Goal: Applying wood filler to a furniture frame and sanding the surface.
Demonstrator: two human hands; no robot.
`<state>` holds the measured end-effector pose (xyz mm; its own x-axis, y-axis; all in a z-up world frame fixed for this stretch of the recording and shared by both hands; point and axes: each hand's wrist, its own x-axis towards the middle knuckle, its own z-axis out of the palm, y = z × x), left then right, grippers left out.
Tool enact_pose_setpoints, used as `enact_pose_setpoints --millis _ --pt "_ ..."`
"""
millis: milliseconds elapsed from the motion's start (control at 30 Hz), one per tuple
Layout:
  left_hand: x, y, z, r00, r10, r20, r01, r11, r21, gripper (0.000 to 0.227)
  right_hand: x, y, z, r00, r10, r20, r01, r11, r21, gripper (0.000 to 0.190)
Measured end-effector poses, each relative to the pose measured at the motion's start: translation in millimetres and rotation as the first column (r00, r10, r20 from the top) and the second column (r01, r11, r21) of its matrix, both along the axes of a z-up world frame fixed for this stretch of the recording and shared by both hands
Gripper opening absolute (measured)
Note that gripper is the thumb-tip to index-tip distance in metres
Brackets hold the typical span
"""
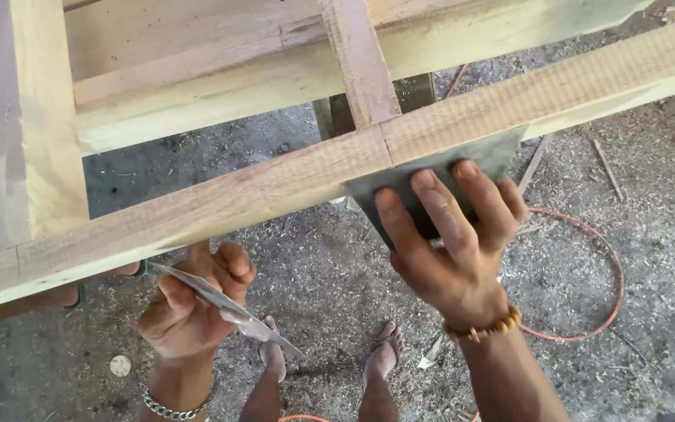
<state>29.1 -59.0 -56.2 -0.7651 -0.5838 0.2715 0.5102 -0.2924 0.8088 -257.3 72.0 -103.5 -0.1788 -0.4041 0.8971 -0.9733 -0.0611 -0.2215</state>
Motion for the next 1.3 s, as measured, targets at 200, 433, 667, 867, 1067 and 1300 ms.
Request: enact_pose_setpoints --millis 200,433,667,867,1067,1300 --pt "-5.5 0.0 5.1 1.000 0.011 -0.026 -0.010 0.999 0.033 0.052 6.4 12.4 -11.1 0.998 0.011 0.066 -0.016 0.998 0.066 0.040" --pt "-0.7 -0.2 -2.4 0.997 -0.034 -0.070 0.043 0.992 0.120 0.052 -20.4 36.5 12.3 0.896 0.044 0.442 -0.008 0.996 -0.084 0.041" --pt "-3.4 -3.8 7.0 0.993 -0.091 -0.080 0.100 0.987 0.122 0.050 -13.4 57.0 18.1 0.781 0.012 0.624 0.003 1.000 -0.024 0.042" --pt "16.2 -2.9 -15.5 0.996 -0.071 -0.045 0.077 0.986 0.150 0.037 3.9 21.7 36.6 0.695 0.068 0.716 0.065 0.985 -0.157 0.042" --pt "-3.1 2.7 7.2 0.996 -0.064 -0.065 0.076 0.977 0.201 0.057 38.6 25.7 25.1 0.916 0.014 0.401 -0.084 0.984 0.158 0.040" --pt "8.9 -3.5 -1.5 1.000 -0.020 0.000 0.020 0.984 0.177 0.056 -47.9 35.2 -12.1 0.998 -0.061 -0.014 0.060 0.996 -0.070 0.043"
